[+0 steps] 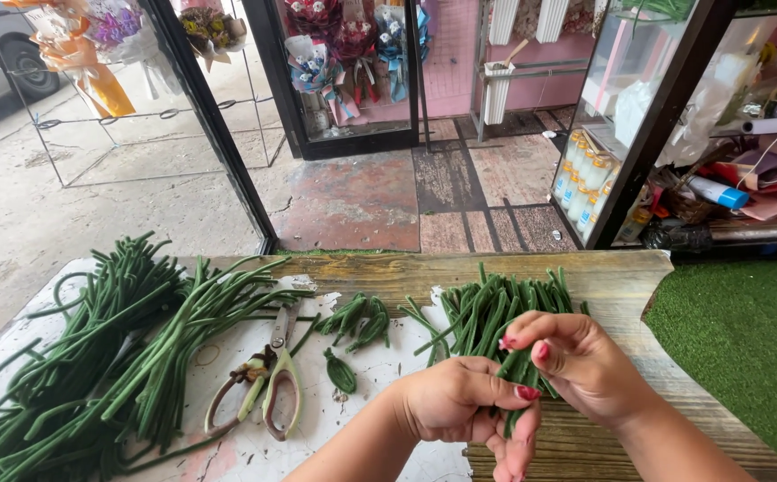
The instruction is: The person twists green yarn strands by hand into small bundles on a wooden table. She repeatedly picks up strands, twists them together, and places the finished bundles in a growing pile to the right.
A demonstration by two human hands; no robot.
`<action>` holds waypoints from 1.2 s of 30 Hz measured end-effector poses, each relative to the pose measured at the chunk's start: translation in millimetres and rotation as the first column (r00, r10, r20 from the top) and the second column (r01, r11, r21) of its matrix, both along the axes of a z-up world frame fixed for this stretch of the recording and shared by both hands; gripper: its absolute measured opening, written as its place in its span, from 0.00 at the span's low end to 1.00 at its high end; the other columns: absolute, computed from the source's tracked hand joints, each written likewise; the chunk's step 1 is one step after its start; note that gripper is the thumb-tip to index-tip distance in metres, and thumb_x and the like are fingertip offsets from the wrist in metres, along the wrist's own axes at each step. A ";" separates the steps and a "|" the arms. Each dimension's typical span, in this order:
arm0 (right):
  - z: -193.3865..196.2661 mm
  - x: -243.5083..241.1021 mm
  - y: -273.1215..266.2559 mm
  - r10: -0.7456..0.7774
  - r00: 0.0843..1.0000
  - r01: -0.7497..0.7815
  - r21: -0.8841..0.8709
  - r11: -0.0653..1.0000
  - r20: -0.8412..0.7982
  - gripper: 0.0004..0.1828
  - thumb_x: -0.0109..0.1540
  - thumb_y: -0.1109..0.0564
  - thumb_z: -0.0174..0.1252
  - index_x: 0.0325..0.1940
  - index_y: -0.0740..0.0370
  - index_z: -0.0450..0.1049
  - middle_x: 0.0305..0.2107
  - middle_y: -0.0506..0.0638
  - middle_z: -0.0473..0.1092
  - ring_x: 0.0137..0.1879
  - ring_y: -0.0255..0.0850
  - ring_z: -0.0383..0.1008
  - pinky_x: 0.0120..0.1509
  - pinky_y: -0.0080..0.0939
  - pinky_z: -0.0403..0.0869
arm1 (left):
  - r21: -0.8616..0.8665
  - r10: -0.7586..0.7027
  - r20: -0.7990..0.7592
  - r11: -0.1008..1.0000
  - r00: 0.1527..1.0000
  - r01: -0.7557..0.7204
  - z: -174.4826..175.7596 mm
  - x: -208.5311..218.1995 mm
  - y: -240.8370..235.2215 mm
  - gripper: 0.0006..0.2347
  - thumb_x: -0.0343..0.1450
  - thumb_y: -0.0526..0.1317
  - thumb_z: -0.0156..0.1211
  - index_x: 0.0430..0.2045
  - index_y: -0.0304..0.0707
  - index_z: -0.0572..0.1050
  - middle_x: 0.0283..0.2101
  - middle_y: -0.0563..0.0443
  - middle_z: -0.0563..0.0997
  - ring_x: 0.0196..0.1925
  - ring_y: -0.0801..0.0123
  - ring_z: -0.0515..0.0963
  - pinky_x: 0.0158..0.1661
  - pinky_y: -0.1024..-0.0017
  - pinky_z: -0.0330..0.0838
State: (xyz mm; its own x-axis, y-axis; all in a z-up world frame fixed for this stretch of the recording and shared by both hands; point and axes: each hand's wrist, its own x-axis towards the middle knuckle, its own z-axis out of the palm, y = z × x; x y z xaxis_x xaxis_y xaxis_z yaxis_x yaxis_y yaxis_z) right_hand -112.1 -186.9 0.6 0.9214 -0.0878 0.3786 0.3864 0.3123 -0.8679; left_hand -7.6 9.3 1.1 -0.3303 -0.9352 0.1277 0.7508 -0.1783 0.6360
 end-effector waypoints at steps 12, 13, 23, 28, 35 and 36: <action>14.3 -8.5 11.6 -0.083 0.996 0.088 -0.285 0.954 0.030 0.29 0.65 0.36 0.57 0.44 0.69 0.76 0.34 0.56 0.73 0.43 0.44 0.73 0.52 0.43 0.69 | 0.111 0.182 0.049 0.976 0.982 -0.186 -41.7 -8.3 -9.7 0.13 0.86 0.33 0.50 0.39 0.13 0.74 0.37 0.29 0.80 0.39 0.47 0.84 0.43 0.64 0.82; 13.9 -10.9 14.0 -0.090 0.996 0.092 -0.281 0.955 0.021 0.29 0.65 0.36 0.57 0.44 0.69 0.76 0.34 0.56 0.73 0.43 0.44 0.73 0.52 0.43 0.69 | 0.117 0.176 0.041 0.977 0.984 -0.179 -39.3 -7.7 -7.4 0.13 0.86 0.33 0.50 0.39 0.13 0.74 0.37 0.29 0.80 0.39 0.47 0.84 0.43 0.64 0.82; 19.7 -27.2 27.0 -0.191 0.979 0.084 -0.718 0.691 -0.069 0.27 0.69 0.48 0.48 0.15 0.55 0.60 0.13 0.43 0.60 0.20 0.33 0.59 0.26 0.38 0.61 | 0.148 0.091 0.483 0.972 0.871 -0.183 -20.8 -13.2 0.0 0.15 0.86 0.45 0.52 0.40 0.31 0.80 0.34 0.50 0.82 0.33 0.75 0.82 0.37 0.82 0.77; 12.8 -29.4 24.8 -0.332 0.942 0.264 -0.738 0.622 0.057 0.25 0.68 0.51 0.51 0.16 0.57 0.58 0.13 0.43 0.56 0.21 0.34 0.54 0.26 0.40 0.56 | 0.150 0.090 0.519 0.970 0.850 -0.193 -15.3 -9.1 2.3 0.15 0.85 0.45 0.53 0.39 0.32 0.80 0.33 0.49 0.82 0.33 0.75 0.82 0.35 0.82 0.77; 11.6 -26.6 22.9 -0.114 0.983 0.007 -0.589 0.808 -0.144 0.28 0.68 0.50 0.52 0.14 0.60 0.60 0.13 0.45 0.57 0.21 0.35 0.56 0.26 0.41 0.57 | 0.144 0.056 0.632 0.971 0.773 -0.188 -9.8 -8.4 3.6 0.13 0.83 0.44 0.54 0.39 0.32 0.81 0.34 0.48 0.81 0.34 0.71 0.81 0.39 0.77 0.78; 9.3 -26.2 22.3 -0.059 0.981 -0.062 -0.586 0.808 -0.186 0.29 0.69 0.49 0.51 0.14 0.60 0.59 0.13 0.45 0.57 0.22 0.36 0.55 0.28 0.42 0.57 | 0.136 0.049 0.649 0.974 0.759 -0.179 -9.8 -8.7 3.8 0.13 0.82 0.44 0.53 0.40 0.32 0.81 0.34 0.48 0.81 0.35 0.70 0.81 0.39 0.76 0.78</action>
